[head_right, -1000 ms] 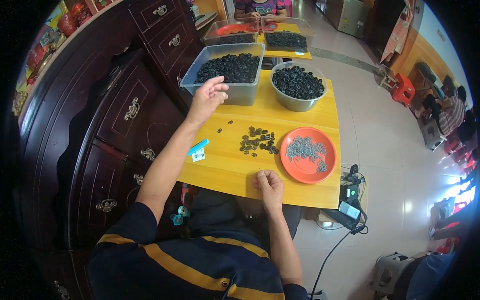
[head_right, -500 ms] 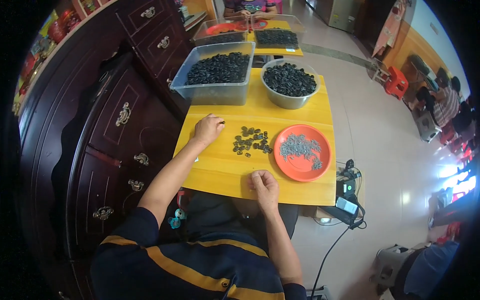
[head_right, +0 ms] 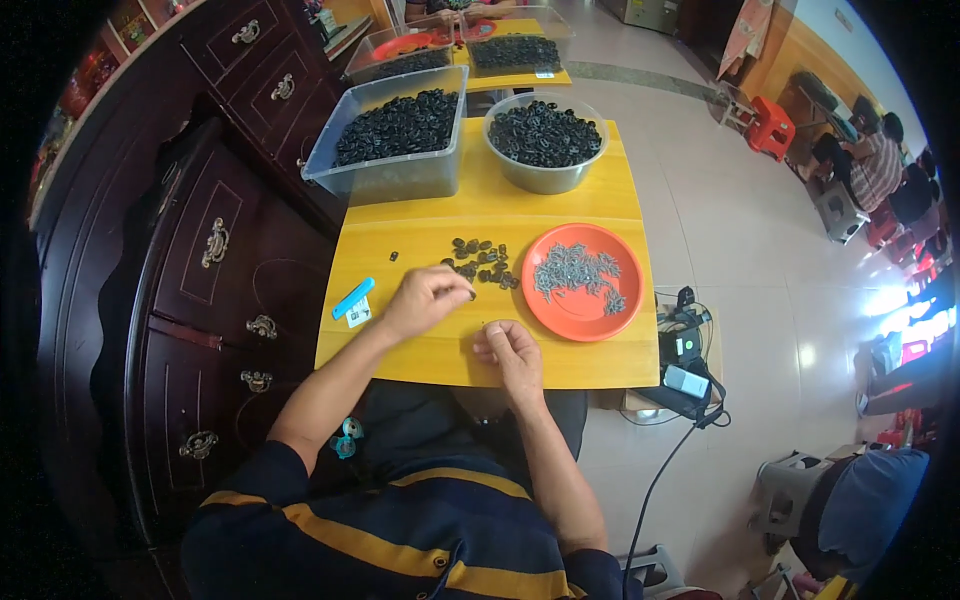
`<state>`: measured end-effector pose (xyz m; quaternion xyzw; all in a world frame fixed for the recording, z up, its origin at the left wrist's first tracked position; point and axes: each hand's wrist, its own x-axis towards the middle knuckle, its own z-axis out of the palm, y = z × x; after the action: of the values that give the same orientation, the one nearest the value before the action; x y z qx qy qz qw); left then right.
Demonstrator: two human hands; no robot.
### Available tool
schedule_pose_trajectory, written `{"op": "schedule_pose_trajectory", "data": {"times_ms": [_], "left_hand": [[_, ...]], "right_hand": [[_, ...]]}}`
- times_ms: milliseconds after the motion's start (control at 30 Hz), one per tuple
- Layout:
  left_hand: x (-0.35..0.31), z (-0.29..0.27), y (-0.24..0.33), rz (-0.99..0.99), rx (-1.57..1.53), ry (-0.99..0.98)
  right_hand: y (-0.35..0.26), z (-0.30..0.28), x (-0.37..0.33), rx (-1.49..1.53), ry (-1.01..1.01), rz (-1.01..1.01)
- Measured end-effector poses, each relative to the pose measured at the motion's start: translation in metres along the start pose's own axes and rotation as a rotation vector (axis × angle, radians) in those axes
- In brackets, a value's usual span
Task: The person assembles plastic cord locks by hand, picking up plastic housing pieces and inserting internal components and springs into them.
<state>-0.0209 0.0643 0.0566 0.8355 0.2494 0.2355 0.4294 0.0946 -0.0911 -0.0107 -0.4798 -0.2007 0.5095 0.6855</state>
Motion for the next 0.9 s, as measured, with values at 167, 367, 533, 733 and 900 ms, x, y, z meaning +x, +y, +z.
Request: {"op": "schedule_pose_trajectory", "data": {"times_ms": [167, 367, 533, 733, 900], "left_hand": [[-0.016, 0.034, 0.017, 0.242, 0.04, -0.022], [-0.015, 0.044, 0.029, 0.309, 0.106, -0.076], [-0.004, 0.047, 0.04, 0.322, 0.093, -0.139], [0.02, 0.053, 0.044, 0.212, 0.026, -0.168], [0.051, 0.078, 0.031, 0.293, 0.301, -0.154]], "right_hand": [[-0.01, -0.005, -0.005, 0.239, -0.026, 0.057], [-0.014, -0.02, -0.01, 0.398, -0.028, 0.092], [-0.023, -0.025, -0.013, 0.487, 0.021, 0.133], [-0.021, -0.03, -0.012, 0.284, 0.027, 0.034], [-0.004, -0.022, -0.016, -0.018, -0.013, -0.037]]}}
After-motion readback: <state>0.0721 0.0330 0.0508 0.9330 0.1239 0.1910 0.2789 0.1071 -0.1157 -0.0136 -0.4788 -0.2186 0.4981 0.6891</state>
